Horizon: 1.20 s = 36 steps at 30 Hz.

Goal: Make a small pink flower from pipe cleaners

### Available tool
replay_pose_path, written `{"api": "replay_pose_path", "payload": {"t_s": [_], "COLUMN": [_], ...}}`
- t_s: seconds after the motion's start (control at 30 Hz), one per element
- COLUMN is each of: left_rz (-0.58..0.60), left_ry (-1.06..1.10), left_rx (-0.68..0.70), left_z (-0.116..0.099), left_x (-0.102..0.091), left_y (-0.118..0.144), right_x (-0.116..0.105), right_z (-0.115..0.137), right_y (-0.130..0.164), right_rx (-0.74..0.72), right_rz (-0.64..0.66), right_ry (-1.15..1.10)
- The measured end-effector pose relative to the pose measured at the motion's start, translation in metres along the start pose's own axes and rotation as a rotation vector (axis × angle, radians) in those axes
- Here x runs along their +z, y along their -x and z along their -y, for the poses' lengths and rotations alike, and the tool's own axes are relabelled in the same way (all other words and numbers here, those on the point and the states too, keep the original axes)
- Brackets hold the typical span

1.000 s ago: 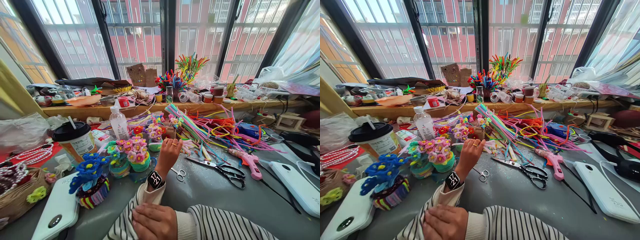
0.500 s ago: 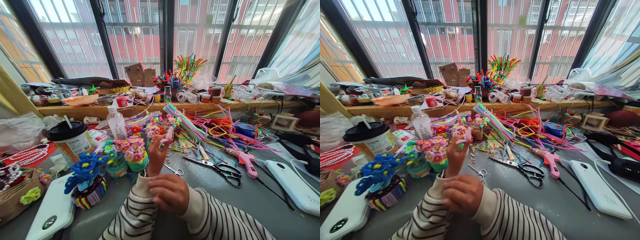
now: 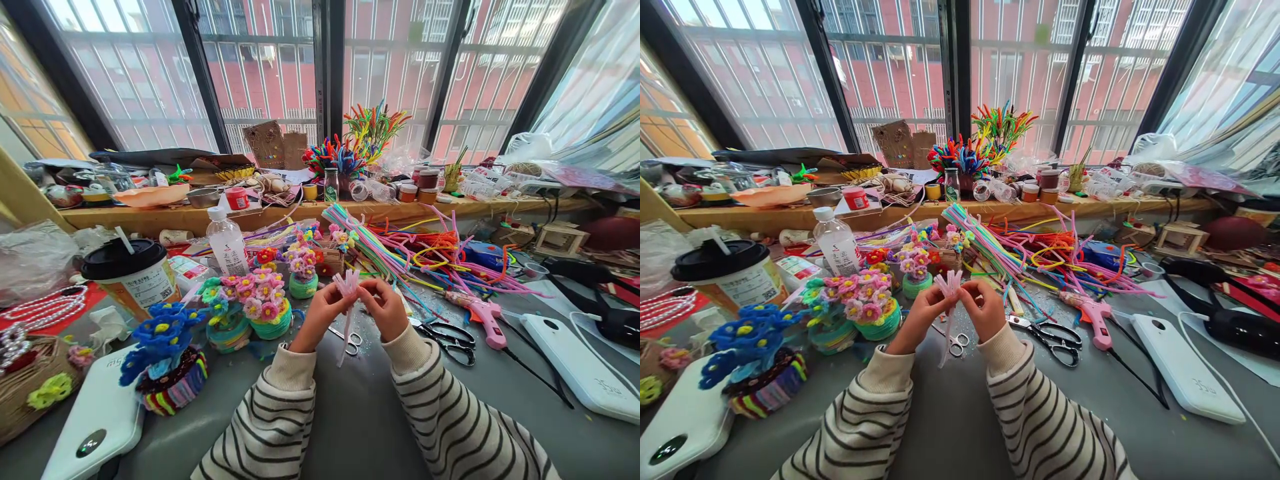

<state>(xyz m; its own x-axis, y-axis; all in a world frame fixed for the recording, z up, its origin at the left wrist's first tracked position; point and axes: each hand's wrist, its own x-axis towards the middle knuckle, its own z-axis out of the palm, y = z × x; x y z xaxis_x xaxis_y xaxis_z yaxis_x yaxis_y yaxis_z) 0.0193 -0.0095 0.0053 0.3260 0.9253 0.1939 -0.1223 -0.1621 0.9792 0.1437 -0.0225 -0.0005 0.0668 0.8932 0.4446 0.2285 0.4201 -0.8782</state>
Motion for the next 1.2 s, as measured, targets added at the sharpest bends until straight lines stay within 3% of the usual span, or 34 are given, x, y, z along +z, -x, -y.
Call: {"api": "replay_pose_path", "payload": {"t_s": [0.17,0.27,0.5,0.63,0.77,0.83,0.93,1.0,1.2], "left_rz": [0.078,0.077,-0.163,-0.337,-0.413,-0.381,-0.224,-0.143,-0.15], "left_ry": [-0.035,0.006,0.156,0.201,0.15,0.089,-0.049,-0.127,-0.193], "left_rx": [-0.066,-0.116,-0.105,-0.041,0.018,0.022,-0.002,-0.009,0.057], "left_z": [0.002,0.006,0.015,0.017,0.02,0.021,0.019,0.017,0.015], "left_x": [-0.001,-0.001,-0.005,-0.008,-0.01,-0.01,-0.009,-0.007,-0.003], "left_y": [0.0,-0.001,-0.008,-0.009,-0.008,-0.008,-0.007,-0.005,-0.002], "right_x": [-0.005,-0.005,-0.004,-0.003,-0.001,-0.001,-0.005,-0.006,-0.002], "right_z": [-0.004,-0.008,-0.016,-0.017,-0.018,-0.019,-0.017,-0.017,-0.023], "right_y": [-0.006,-0.008,-0.009,-0.008,-0.007,-0.007,-0.007,-0.007,-0.005], "right_rx": [0.114,0.175,0.238,0.243,0.274,0.249,0.085,-0.003,0.128], "right_rz": [0.137,0.124,0.089,0.165,0.241,0.235,0.12,0.118,0.26], "right_ry": [-0.102,-0.183,-0.239,-0.185,-0.156,-0.081,0.094,0.172,0.109]}}
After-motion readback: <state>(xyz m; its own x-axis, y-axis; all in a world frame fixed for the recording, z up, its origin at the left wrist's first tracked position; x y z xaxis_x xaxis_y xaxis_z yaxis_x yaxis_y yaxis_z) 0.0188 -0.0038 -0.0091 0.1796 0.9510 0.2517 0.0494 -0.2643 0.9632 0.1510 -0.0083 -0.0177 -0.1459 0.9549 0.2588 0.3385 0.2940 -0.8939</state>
